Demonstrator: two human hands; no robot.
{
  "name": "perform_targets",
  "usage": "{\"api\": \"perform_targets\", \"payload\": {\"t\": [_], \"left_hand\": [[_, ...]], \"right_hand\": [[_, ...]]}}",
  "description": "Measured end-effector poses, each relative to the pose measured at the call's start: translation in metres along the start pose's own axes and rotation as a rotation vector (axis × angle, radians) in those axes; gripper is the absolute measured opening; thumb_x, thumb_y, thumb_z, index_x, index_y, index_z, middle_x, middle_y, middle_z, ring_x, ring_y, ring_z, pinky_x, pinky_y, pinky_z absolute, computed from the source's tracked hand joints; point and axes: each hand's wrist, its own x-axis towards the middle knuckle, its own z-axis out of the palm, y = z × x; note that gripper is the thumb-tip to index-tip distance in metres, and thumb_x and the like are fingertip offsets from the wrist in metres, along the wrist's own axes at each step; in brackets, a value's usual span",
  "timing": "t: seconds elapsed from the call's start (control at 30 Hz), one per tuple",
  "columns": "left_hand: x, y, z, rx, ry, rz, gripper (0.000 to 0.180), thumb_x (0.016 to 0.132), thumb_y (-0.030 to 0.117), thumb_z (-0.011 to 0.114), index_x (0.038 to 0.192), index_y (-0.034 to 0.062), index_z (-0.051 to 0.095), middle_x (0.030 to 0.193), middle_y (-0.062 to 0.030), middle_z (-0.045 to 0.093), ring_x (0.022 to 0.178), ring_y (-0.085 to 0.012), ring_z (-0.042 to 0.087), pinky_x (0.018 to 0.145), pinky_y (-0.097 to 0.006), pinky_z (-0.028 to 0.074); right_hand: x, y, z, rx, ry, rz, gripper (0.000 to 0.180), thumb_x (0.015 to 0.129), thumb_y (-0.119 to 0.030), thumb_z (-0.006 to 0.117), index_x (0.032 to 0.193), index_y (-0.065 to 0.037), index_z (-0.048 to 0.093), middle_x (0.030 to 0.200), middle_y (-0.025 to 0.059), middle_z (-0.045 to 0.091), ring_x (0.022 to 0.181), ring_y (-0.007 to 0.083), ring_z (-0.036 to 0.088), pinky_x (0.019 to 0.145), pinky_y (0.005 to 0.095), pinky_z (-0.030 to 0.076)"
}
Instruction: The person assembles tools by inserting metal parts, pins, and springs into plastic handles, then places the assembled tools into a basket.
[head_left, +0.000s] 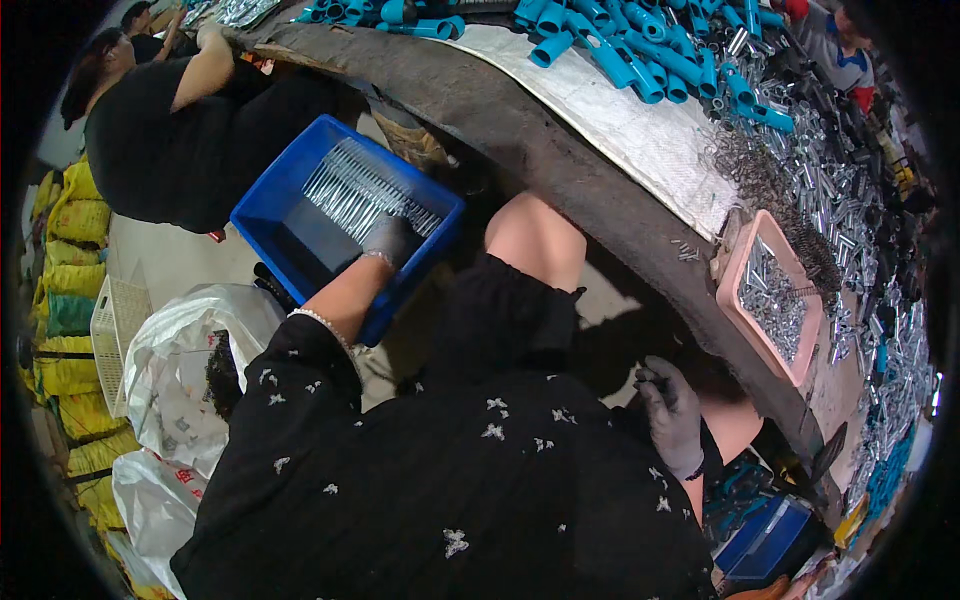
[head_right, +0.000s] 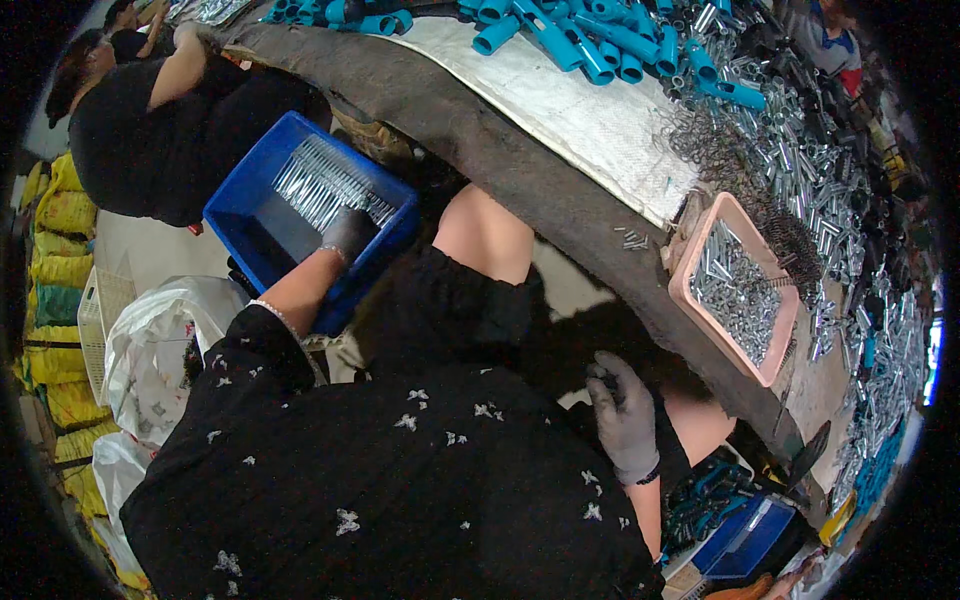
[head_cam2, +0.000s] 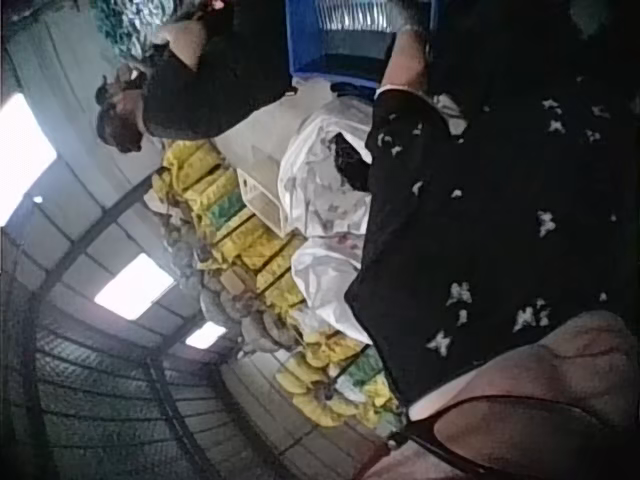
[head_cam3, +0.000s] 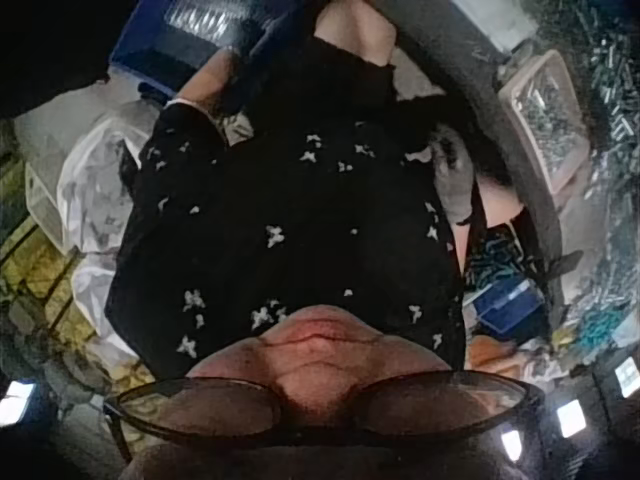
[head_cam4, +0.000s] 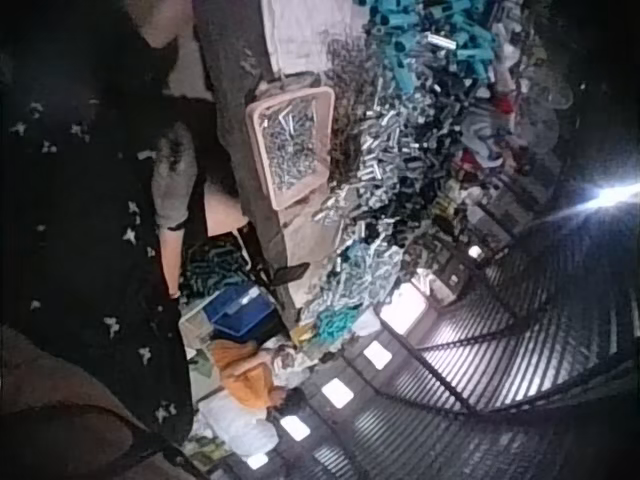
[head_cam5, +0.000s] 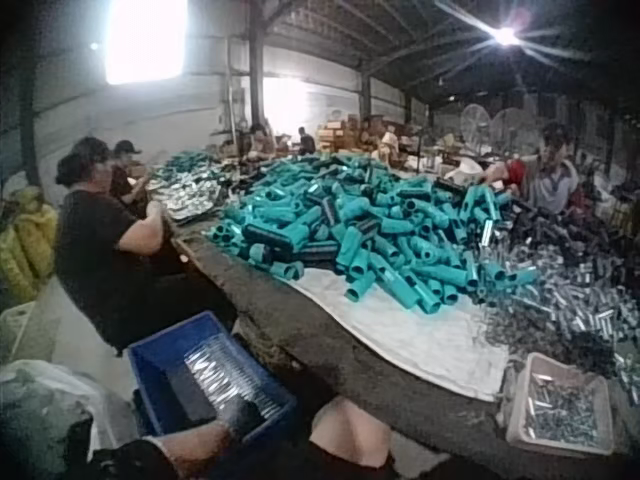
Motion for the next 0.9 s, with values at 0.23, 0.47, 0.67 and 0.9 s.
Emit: {"api": "perform_targets", "payload": {"t": [0.23,0.47,0.67,0.9], "left_hand": [[0.043,-0.048,0.045,0.17,-0.036,0.217,0.042,0.08,0.042,0.066,0.096,0.0048,0.077,0.099,-0.0227,0.071,0.096,-0.0383,0.069,0.087,-0.043,0.054],[0.049,-0.061,0.04,0.342,-0.066,0.304,0.037,0.082,0.043,0.063,0.088,0.0102,0.078,0.095,-0.0162,0.073,0.085,-0.037,0.069,0.078,-0.043,0.055],[0.008,-0.037,0.006,-0.21,0.063,0.022,0.018,0.079,0.016,0.067,0.086,0.0014,0.075,0.08,-0.0144,0.073,0.076,-0.0288,0.07,0.066,-0.037,0.051],[-0.121,0.081,-0.132,-0.339,0.178,0.406,0.024,0.078,0.017,0.069,0.09,-0.0036,0.072,0.086,-0.0194,0.067,0.084,-0.0257,0.065,0.077,-0.035,0.049]], "right_hand": [[0.006,-0.01,0.002,-0.046,-0.066,0.056,0.029,0.096,-0.001,0.058,0.125,0.002,0.059,0.105,0.0103,0.067,0.095,0.0148,0.061,0.086,0.028,0.049],[0.009,0.0,0.01,-0.095,-0.092,-0.045,0.03,0.093,-0.009,0.063,0.122,-0.001,0.062,0.102,0.0145,0.069,0.091,0.0227,0.066,0.082,0.0325,0.052],[0.012,-0.003,0.014,-0.145,-0.124,-0.098,0.031,0.091,-0.01,0.064,0.12,-0.001,0.063,0.104,0.0171,0.069,0.093,0.0278,0.068,0.084,0.0344,0.052],[0.016,-0.04,0.001,-0.141,-0.183,-0.15,0.034,0.09,-0.014,0.068,0.12,-0.002,0.063,0.11,0.0183,0.069,0.1,0.0292,0.068,0.089,0.0369,0.052]]}}
